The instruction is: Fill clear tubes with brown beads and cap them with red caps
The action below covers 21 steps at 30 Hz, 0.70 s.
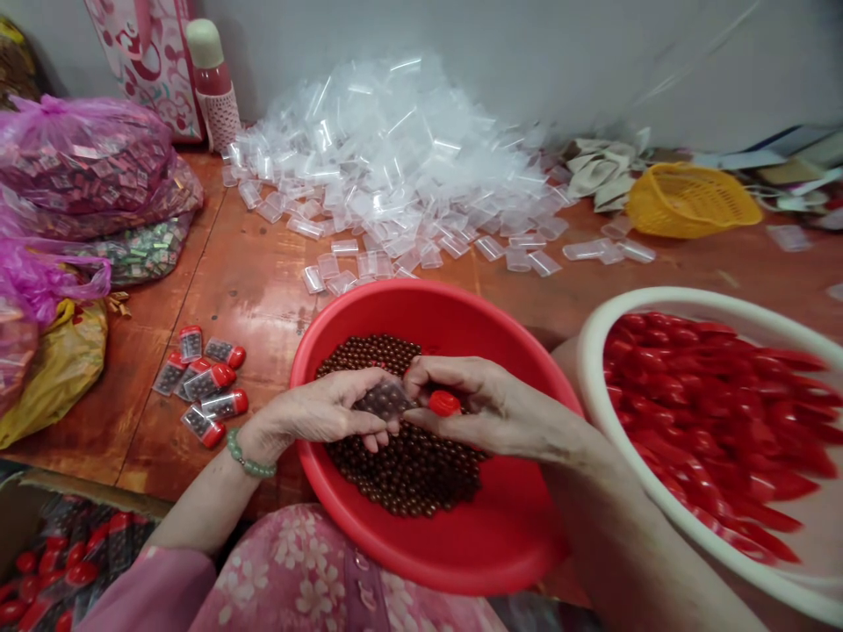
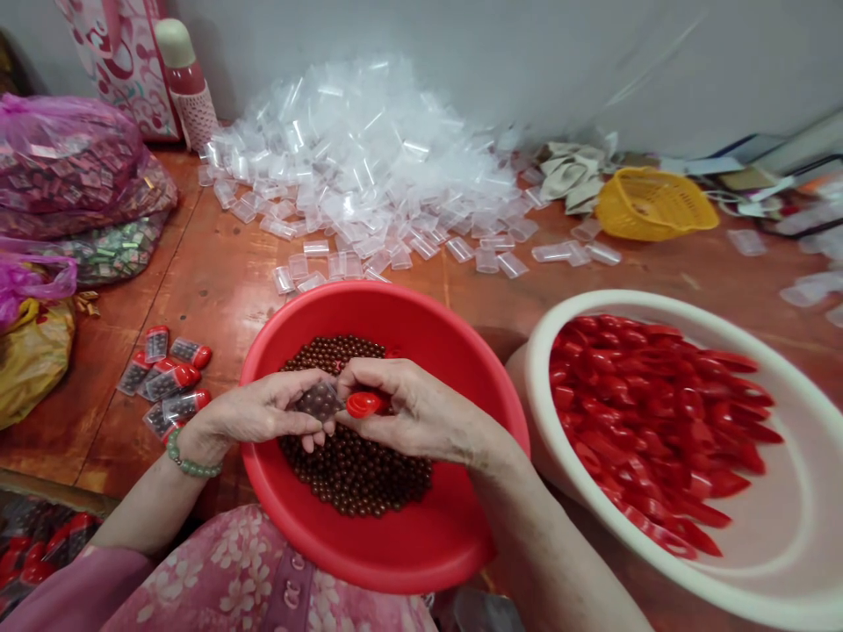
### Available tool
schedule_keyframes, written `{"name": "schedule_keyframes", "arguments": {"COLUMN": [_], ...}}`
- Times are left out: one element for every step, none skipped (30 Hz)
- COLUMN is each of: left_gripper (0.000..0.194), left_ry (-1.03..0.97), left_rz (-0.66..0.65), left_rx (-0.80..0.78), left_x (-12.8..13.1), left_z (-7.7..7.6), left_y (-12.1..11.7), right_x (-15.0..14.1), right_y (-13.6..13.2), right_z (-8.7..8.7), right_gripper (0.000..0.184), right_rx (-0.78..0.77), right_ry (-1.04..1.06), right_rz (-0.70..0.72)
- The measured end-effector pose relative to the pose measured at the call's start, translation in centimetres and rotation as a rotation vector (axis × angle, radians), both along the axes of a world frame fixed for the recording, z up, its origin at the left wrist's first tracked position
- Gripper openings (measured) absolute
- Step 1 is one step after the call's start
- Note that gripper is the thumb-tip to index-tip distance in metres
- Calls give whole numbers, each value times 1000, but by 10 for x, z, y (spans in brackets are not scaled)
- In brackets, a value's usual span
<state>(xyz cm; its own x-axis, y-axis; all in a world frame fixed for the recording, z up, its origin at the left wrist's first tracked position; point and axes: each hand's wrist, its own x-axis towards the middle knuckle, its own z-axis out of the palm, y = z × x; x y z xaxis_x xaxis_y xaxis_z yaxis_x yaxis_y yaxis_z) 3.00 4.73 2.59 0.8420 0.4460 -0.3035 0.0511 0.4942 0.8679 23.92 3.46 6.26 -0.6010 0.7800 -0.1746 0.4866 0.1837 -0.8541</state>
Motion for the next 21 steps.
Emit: {"name": "schedule_keyframes", "arguments": {"left_gripper": [20,19,17,17,16,18,19,20,20,20,20,19,19,19,20,20,20,20,21,22,23], "left_ry": [2,2,-2,-6,-8,-9,-11,-11,-14,-17,-19,-19,-13,0,20,47,72,91,104,111,118], "left_rz": [-9,-17,-24,-25,-21,-15,-10,-4,9,31,62,105,152,196,241,286,333,377,418,453,475], "left_rx": [16,29,40,48,52,51,45,36,30,31,39,51,63,74,84,95,112,132,153,175,196], "left_x": [0,0,-1,-1,-2,-2,-2,-2,-2,-1,0,2,3,4,5,6,7,7,8,9,10], "left_z": [-1,-1,-1,-1,-1,0,1,1,2,3,3,4,4,4,5,5,6,6,6,6,6], "left_y": [0,0,0,0,0,1,1,1,2,2,2,2,3,3,3,4,4,4,5,5,4], "right_x": [0,0,-1,-1,-2,-2,-2,-2,-2,-1,0,1,2,3,5,6,7,8,8,7,5], "right_y": [0,0,0,0,0,-1,-2,-3,-4,-6,-8,-10,-12,-13,-14,-14,-15,-15,-15,-14,-14], "right_z": [0,0,1,1,2,3,3,4,4,4,4,2,1,-1,-4,-6,-9,-11,-13,-14,-16], "right_gripper": [11,13,15,19,21,22,22,20,18,16,18,21,26,30,31,28,24,21,18,18,17], "right_rx": [11,17,20,22,22,18,11,-3,-22,-46,-75,-102,-120,-130,-133,-128,-114,-93,-72,-49,-26], "right_ry": [-11,-19,-26,-29,-28,-25,-20,-12,0,18,38,61,86,104,106,88,54,8,-44,-90,-120], "right_rz": [14,26,33,34,26,13,-3,-23,-46,-76,-111,-146,-181,-210,-226,-232,-229,-224,-214,-202,-189]}}
